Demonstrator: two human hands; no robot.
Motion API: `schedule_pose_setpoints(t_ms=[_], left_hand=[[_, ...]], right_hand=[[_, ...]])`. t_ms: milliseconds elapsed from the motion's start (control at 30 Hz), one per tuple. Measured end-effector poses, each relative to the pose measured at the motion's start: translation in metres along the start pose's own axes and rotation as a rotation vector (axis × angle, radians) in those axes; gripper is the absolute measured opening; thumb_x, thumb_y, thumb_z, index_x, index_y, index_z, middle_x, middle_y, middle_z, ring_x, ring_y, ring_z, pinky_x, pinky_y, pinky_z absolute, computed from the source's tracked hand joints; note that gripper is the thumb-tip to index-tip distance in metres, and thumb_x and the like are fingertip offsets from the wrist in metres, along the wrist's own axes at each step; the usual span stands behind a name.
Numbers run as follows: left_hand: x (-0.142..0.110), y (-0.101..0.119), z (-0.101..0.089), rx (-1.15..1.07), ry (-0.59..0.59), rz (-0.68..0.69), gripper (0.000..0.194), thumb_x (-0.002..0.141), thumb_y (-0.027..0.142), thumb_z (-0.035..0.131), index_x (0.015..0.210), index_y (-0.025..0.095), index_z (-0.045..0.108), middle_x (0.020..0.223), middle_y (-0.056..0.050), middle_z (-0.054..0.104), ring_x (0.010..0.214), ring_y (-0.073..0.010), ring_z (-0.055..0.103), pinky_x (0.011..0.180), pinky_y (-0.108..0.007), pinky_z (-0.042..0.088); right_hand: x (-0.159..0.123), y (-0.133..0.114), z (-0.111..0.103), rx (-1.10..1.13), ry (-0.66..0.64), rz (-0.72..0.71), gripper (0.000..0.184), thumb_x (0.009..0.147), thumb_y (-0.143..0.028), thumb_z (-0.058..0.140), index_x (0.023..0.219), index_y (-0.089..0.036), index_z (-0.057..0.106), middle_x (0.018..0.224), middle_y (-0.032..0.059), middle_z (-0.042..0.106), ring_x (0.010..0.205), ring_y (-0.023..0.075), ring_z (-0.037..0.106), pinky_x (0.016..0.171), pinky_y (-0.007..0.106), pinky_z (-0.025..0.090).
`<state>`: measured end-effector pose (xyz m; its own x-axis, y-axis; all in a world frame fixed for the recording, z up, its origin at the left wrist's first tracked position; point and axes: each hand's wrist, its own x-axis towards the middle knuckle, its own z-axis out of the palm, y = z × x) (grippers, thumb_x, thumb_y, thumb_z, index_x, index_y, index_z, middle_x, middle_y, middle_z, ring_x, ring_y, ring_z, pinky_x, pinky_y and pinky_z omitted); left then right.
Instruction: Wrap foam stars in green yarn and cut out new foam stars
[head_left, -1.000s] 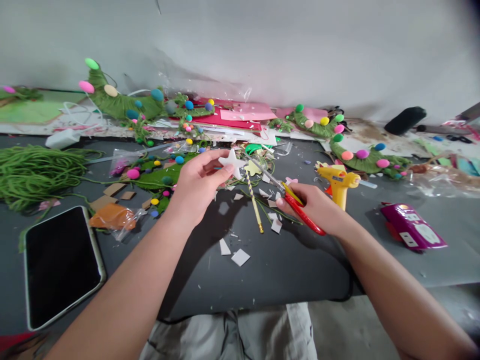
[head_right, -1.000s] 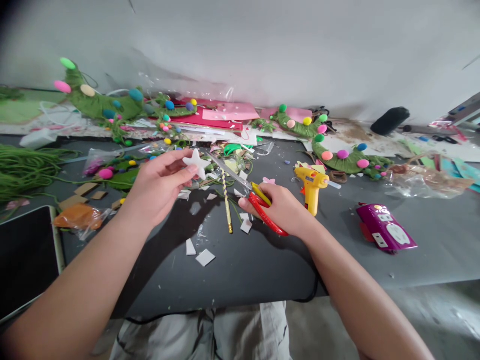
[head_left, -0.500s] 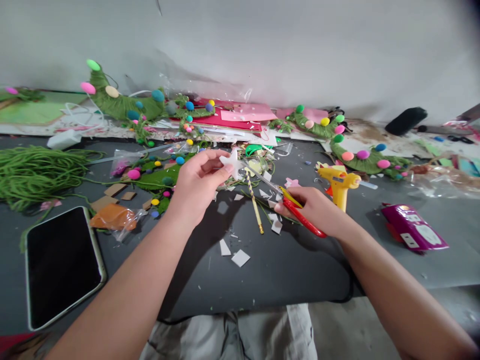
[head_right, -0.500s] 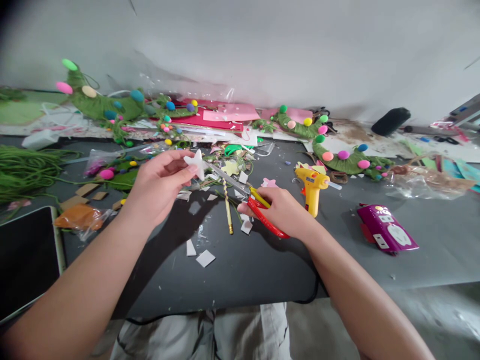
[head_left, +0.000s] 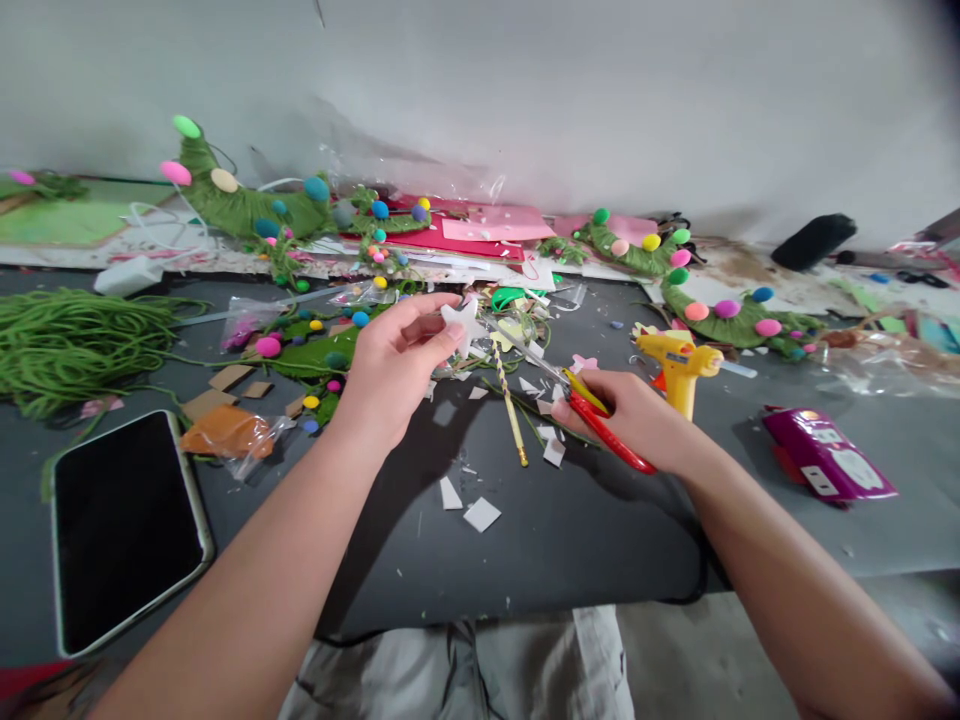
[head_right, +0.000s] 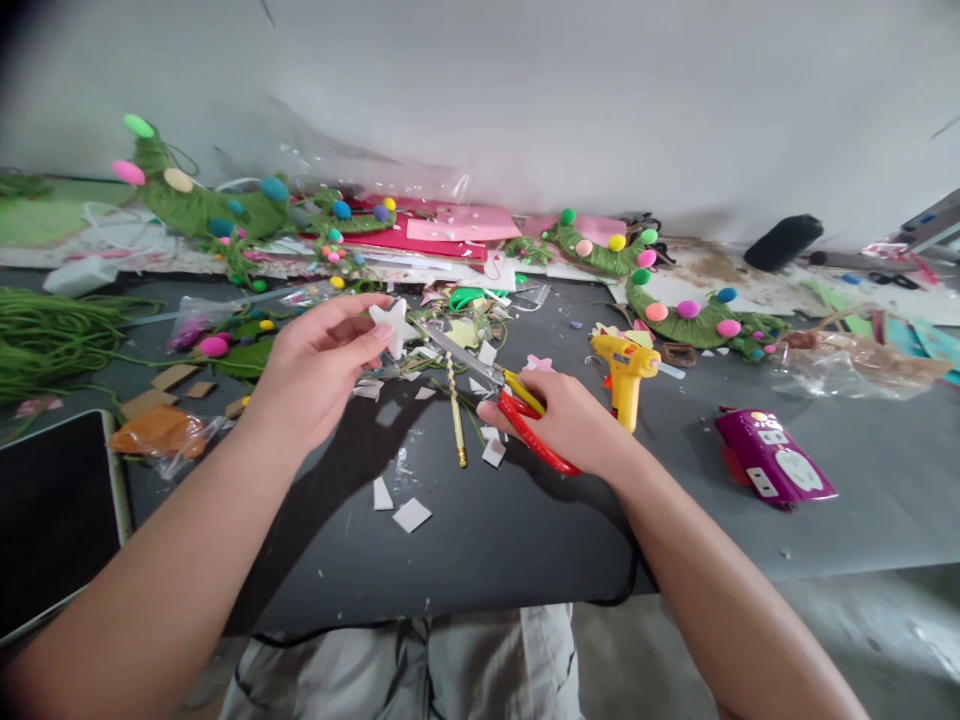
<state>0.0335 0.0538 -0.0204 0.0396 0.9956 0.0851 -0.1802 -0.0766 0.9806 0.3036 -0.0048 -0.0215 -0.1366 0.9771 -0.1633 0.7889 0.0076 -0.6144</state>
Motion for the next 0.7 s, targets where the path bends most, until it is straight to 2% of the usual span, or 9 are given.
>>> schedule_pose_setpoints(t_ms=[200, 700], left_hand=[[-0.0006, 0.0006, 0.0007, -0.016, -0.019, 0.003, 0.031, 0.078, 0.027, 0.092, 0.108, 0.025, 0.084, 0.086, -0.001, 0.065, 0.081, -0.0152, 0.061, 0.073, -0.028, 0.051], [0.0017, -0.0005, -0.0014, -0.050, -0.011, 0.013, 0.025, 0.079, 0.014, 0.086, 0.103, 0.021, 0.083, 0.081, 0.001, 0.064, 0.077, -0.0118, 0.062, 0.070, -0.023, 0.049]], right_hand=[[-0.0003, -0.0033, 0.0007, -0.017, -0.026, -0.006, 0.059, 0.088, -0.069, 0.074, 0.071, -0.023, 0.042, 0.066, -0.0060, 0.039, 0.066, 0.0137, 0.033, 0.062, 0.031, 0.030], [-0.0001, 0.0001, -0.0006, 0.006, -0.045, -0.015, 0.064, 0.083, -0.076, 0.076, 0.068, -0.022, 0.044, 0.066, -0.0054, 0.041, 0.065, 0.0135, 0.033, 0.060, 0.030, 0.029]])
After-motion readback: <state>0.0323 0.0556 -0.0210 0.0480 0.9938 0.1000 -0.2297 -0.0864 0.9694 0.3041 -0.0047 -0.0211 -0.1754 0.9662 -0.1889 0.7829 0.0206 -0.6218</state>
